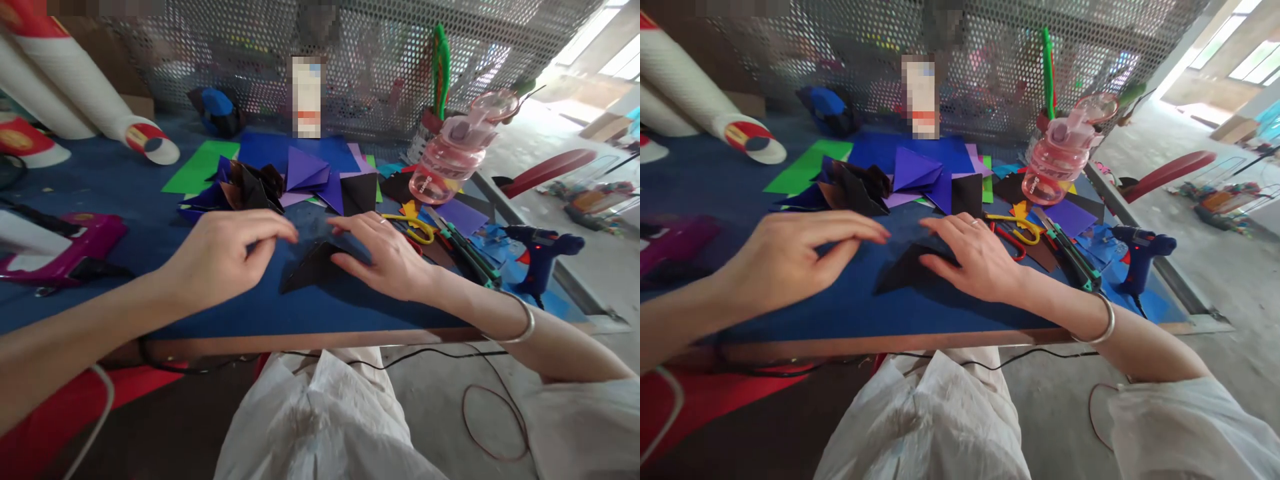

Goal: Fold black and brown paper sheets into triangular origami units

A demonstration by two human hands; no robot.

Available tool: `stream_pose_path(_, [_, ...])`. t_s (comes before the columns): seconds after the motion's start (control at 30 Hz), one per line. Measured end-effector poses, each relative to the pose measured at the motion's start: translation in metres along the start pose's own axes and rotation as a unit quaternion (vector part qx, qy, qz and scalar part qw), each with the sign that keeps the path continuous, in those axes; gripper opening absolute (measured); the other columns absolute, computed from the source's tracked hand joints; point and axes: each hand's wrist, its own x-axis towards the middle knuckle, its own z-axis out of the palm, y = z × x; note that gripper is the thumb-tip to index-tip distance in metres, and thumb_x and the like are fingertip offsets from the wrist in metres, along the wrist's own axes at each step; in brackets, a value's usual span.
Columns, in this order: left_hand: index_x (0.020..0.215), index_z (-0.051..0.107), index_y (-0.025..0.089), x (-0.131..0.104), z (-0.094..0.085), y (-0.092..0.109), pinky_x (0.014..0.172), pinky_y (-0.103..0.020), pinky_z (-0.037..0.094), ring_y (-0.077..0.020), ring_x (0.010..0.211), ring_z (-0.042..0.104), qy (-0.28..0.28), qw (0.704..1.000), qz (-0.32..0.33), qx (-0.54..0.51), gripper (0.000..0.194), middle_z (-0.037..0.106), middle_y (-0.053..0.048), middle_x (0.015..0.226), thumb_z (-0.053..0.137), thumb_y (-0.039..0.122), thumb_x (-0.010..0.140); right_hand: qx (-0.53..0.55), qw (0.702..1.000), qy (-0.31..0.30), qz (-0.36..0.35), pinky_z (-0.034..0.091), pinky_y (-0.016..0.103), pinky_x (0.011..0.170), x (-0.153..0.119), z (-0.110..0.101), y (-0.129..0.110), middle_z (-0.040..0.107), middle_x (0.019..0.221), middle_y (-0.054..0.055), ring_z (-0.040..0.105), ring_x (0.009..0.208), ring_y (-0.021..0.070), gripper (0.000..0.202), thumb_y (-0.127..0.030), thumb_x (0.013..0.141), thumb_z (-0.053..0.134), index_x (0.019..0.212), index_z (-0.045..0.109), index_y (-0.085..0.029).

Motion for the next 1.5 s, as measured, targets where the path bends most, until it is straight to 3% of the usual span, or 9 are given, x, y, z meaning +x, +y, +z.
stream_pose_path(0.1, [0.109, 0.071, 0.018, 0.026, 0.013, -0.005, 0.081, -0.031, 0.061, -0.0196, 0.091, 0.075, -0.044, 0.989, -0.102, -0.097, 0.024, 0.078, -0.005, 0.108, 0.057, 0.025, 0.092, 0.069, 0.997, -0.016, -0.004, 0.056, 0.042, 0.088, 0.008, 0.010, -0.002, 0.073, 0.112, 0.012, 0.067, 0.101, 0.0242, 0.049, -0.032, 0.094, 0.068, 0.136, 0.054, -0.011])
stream_pose_path(0.2, [0.119, 0.067, 0.015, 0.037, 0.030, -0.013, 0.077, -0.030, 0.061, -0.0211, 0.098, 0.073, -0.090, 0.967, -0.119, -0.205, 0.040, 0.075, -0.010, 0.118, 0.063, 0.039, 0.087, 0.093, 0.994, 0.011, -0.057, 0.054, 0.036, 0.087, 0.004, 0.014, -0.001, 0.075, 0.101, 0.007, 0.067, 0.095, 0.0198, 0.019, -0.011, 0.093, 0.059, 0.109, 0.067, -0.015])
stream_pose_path(0.37, [0.113, 0.070, 0.018, 0.034, 0.043, -0.016, 0.082, -0.032, 0.058, -0.0231, 0.098, 0.070, -0.154, 0.942, -0.137, -0.264, 0.046, 0.076, -0.005, 0.107, 0.069, 0.052, 0.082, -0.006, 0.982, 0.076, -0.171, 0.049, 0.037, 0.087, -0.007, 0.011, -0.001, 0.078, 0.098, 0.003, 0.067, 0.099, 0.0190, 0.030, 0.001, 0.088, 0.048, 0.096, 0.068, -0.019])
stream_pose_path(0.73, [0.118, 0.063, 0.020, 0.016, 0.039, -0.018, 0.045, -0.025, 0.051, -0.0132, 0.048, 0.060, -0.145, 0.870, -0.293, -0.371, 0.049, 0.069, 0.003, 0.069, 0.074, 0.036, 0.073, -0.119, 0.977, 0.018, -0.176, 0.048, 0.036, 0.089, -0.012, 0.005, 0.016, 0.080, 0.104, 0.001, 0.067, 0.100, 0.0187, 0.023, -0.008, 0.097, 0.050, 0.090, 0.069, -0.019])
stream_pose_path(0.9, [0.116, 0.068, 0.021, 0.013, 0.040, -0.022, 0.053, -0.026, 0.052, -0.0135, 0.055, 0.061, -0.125, 0.938, -0.231, -0.226, 0.038, 0.070, 0.001, 0.074, 0.071, 0.034, 0.080, -0.076, 0.975, -0.041, -0.202, 0.052, 0.036, 0.089, -0.012, 0.002, 0.013, 0.080, 0.108, 0.002, 0.068, 0.104, 0.0200, 0.016, -0.014, 0.099, 0.055, 0.100, 0.071, -0.016])
stream_pose_path(1.03, [0.121, 0.067, 0.020, 0.007, 0.038, -0.019, 0.096, -0.042, 0.056, -0.0262, 0.107, 0.068, -0.067, 0.996, -0.060, -0.028, 0.036, 0.070, -0.009, 0.119, 0.069, 0.026, 0.086, -0.066, 0.975, -0.045, -0.209, 0.054, 0.036, 0.089, -0.013, 0.002, 0.013, 0.080, 0.108, 0.002, 0.068, 0.104, 0.0205, 0.017, -0.011, 0.098, 0.056, 0.101, 0.072, -0.016])
stream_pose_path(1.23, [0.101, 0.074, 0.016, -0.002, 0.039, -0.012, 0.098, -0.039, 0.056, -0.0233, 0.109, 0.069, -0.060, 0.987, 0.146, 0.042, 0.028, 0.074, -0.007, 0.115, 0.048, 0.007, 0.096, -0.057, 0.976, -0.044, -0.204, 0.056, 0.036, 0.085, -0.012, 0.000, 0.015, 0.080, 0.105, 0.003, 0.069, 0.102, 0.0201, 0.019, -0.011, 0.097, 0.056, 0.097, 0.073, -0.018])
stream_pose_path(1.37, [0.103, 0.075, 0.014, -0.007, 0.041, -0.010, 0.092, -0.035, 0.059, -0.0207, 0.096, 0.074, -0.058, 0.985, 0.159, 0.035, 0.028, 0.078, -0.006, 0.107, 0.048, 0.008, 0.098, -0.051, 0.977, -0.044, -0.202, 0.056, 0.036, 0.085, -0.013, -0.001, 0.015, 0.080, 0.105, 0.004, 0.069, 0.102, 0.0199, 0.019, -0.010, 0.097, 0.055, 0.097, 0.073, -0.018])
stream_pose_path(1.5, [0.112, 0.074, 0.012, -0.011, 0.038, -0.005, 0.095, -0.041, 0.059, -0.0261, 0.103, 0.074, -0.075, 0.986, 0.144, 0.030, 0.033, 0.078, -0.011, 0.114, 0.058, 0.038, 0.100, -0.049, 0.977, -0.040, -0.205, 0.056, 0.036, 0.083, -0.014, 0.000, 0.013, 0.079, 0.103, 0.004, 0.069, 0.101, 0.0196, 0.017, -0.011, 0.097, 0.057, 0.097, 0.073, -0.017])
